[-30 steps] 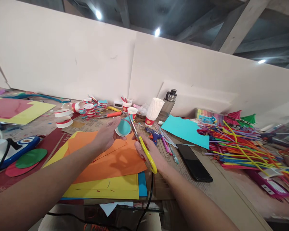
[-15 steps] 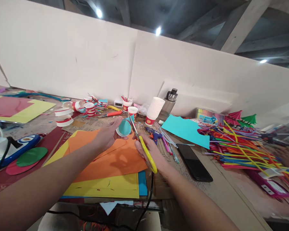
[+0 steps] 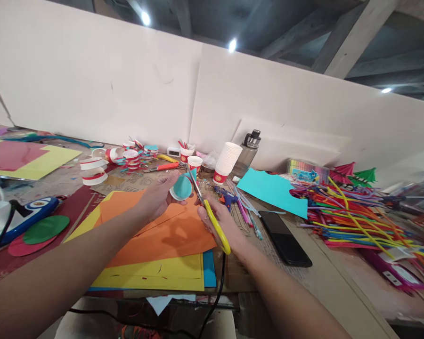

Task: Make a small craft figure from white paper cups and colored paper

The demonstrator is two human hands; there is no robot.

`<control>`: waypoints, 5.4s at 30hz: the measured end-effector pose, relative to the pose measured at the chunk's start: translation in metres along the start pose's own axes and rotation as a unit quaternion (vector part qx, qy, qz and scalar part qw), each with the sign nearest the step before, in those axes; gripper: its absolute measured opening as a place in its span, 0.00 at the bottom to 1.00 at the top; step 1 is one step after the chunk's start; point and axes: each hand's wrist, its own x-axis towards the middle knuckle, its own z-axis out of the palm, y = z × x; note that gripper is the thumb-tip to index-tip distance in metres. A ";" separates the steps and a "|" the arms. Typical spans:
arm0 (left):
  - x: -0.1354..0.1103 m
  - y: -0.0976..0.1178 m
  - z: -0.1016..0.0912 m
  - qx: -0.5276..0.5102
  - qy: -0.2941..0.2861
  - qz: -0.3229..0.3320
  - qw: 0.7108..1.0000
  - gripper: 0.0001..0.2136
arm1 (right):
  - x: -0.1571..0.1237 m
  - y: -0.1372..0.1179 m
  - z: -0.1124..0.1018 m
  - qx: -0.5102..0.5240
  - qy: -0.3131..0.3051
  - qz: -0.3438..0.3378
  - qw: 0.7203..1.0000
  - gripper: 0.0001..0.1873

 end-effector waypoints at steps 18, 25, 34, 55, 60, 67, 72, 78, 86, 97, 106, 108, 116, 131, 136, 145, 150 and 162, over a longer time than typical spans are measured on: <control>0.000 0.005 -0.003 0.016 -0.015 -0.005 1.000 0.20 | 0.000 -0.007 -0.006 -0.064 -0.052 -0.003 0.997 0.22; -0.001 0.005 -0.004 0.013 -0.034 -0.004 0.999 0.18 | -0.001 -0.014 -0.004 -0.116 -0.028 -0.038 0.992 0.21; -0.001 0.003 -0.004 0.015 -0.049 -0.016 0.999 0.18 | -0.002 -0.013 -0.004 -0.112 -0.027 -0.035 0.993 0.20; 0.000 0.009 -0.007 0.029 -0.044 -0.019 0.998 0.16 | -0.001 -0.014 -0.006 -0.100 -0.037 -0.017 0.994 0.21; 0.000 0.010 -0.009 0.044 -0.065 -0.019 0.997 0.17 | -0.002 -0.013 -0.007 -0.109 -0.043 -0.022 0.993 0.20; 0.001 0.010 -0.012 0.042 -0.066 -0.019 0.997 0.15 | -0.001 -0.012 -0.008 -0.136 -0.045 -0.022 0.989 0.21; 0.002 0.011 -0.013 0.063 -0.070 -0.021 0.995 0.16 | 0.001 -0.008 -0.008 -0.169 -0.037 -0.037 0.984 0.20; 0.001 0.008 -0.007 -0.002 -0.028 -0.047 0.998 0.18 | 0.001 -0.006 -0.008 -0.170 -0.030 -0.043 0.984 0.20; -0.001 0.000 -0.002 -0.098 0.014 -0.112 0.989 0.15 | 0.000 -0.004 -0.007 -0.174 -0.005 -0.060 0.983 0.19; -0.001 -0.003 -0.001 -0.114 0.065 -0.090 0.987 0.10 | 0.001 -0.005 -0.005 -0.194 0.000 -0.070 0.979 0.20; -0.004 -0.004 -0.001 -0.102 0.034 -0.080 0.991 0.10 | 0.000 -0.002 -0.005 -0.150 -0.018 -0.072 0.986 0.17; -0.004 -0.005 -0.001 -0.101 0.032 -0.080 0.991 0.10 | 0.000 -0.002 -0.005 -0.145 -0.017 -0.070 0.987 0.17; -0.003 -0.002 -0.003 -0.089 0.021 -0.080 0.993 0.11 | 0.000 -0.002 -0.005 -0.150 -0.026 -0.047 0.987 0.18; -0.001 -0.002 -0.008 -0.046 0.011 -0.060 0.997 0.13 | 0.001 -0.001 -0.006 -0.166 -0.027 -0.038 0.985 0.18; 0.000 -0.001 -0.009 -0.035 0.009 -0.057 0.998 0.14 | 0.000 -0.001 -0.006 -0.177 -0.026 -0.045 0.983 0.20; 0.000 0.002 -0.008 -0.023 0.023 -0.047 0.998 0.15 | 0.000 -0.006 -0.006 -0.170 -0.035 -0.019 0.985 0.19; -0.001 0.004 -0.008 -0.014 0.015 -0.041 0.999 0.15 | 0.001 -0.005 -0.007 -0.183 -0.033 -0.027 0.982 0.20; -0.002 0.004 -0.006 -0.007 0.012 -0.044 0.999 0.16 | 0.000 -0.002 -0.007 -0.171 -0.035 -0.030 0.984 0.18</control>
